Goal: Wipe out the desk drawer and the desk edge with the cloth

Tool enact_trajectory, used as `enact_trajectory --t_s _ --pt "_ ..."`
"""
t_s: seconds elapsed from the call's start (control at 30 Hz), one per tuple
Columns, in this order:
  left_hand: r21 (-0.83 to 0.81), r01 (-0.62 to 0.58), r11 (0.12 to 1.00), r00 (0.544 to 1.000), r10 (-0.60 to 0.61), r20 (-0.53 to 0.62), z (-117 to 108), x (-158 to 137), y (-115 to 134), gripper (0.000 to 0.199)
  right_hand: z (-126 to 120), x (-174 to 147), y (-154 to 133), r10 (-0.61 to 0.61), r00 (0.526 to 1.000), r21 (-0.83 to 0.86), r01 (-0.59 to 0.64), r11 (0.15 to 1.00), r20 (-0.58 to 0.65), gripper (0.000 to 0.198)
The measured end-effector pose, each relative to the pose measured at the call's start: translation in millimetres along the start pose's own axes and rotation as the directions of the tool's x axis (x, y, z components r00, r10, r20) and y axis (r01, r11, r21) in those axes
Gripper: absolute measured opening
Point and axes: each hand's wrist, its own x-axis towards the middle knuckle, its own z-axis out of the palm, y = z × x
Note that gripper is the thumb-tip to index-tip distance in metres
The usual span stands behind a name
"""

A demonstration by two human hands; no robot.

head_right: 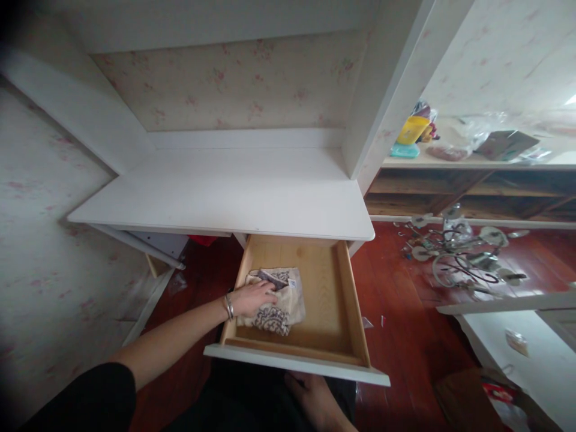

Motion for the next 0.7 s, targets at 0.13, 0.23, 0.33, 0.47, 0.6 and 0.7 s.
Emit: enact_trajectory --t_s 0.13,0.23,0.33,0.47,0.6,0.7 --pt "0.019 0.098 0.995 0.994 -0.097 -0.046 -16.5 30.0 -32.3 0.053 0.0 -2.8 -9.7 0.0 1.0 -0.016 -0.001 1.0 -0.028 0.047" --pt "0.019 0.139 0.99 0.988 -0.138 -0.067 -27.1 52.2 -49.9 0.056 1.4 -3.2 -12.6 -0.021 0.998 -0.008 0.02 1.0 -0.053 0.045" --pt "0.006 0.145 0.989 0.987 -0.144 -0.072 -31.0 70.8 -50.1 0.058 3.8 -2.2 -8.5 -0.011 0.998 -0.002 0.011 1.0 -0.067 0.048" --pt "-0.015 0.103 0.995 0.993 -0.104 -0.059 -28.9 96.6 -26.2 0.066 4.1 -0.2 -1.3 0.002 0.998 0.019 -0.001 1.0 -0.059 0.049" --pt "-0.032 0.071 0.997 0.996 -0.072 -0.049 -28.5 131.0 5.1 0.073 1.1 0.4 -1.5 -0.033 0.999 0.059 0.035 0.998 -0.041 0.042" --pt "-0.042 0.068 0.997 0.996 -0.07 -0.054 -31.3 153.3 22.3 0.072 0.7 0.0 -2.2 -0.013 0.999 0.063 0.016 0.998 -0.042 0.041"
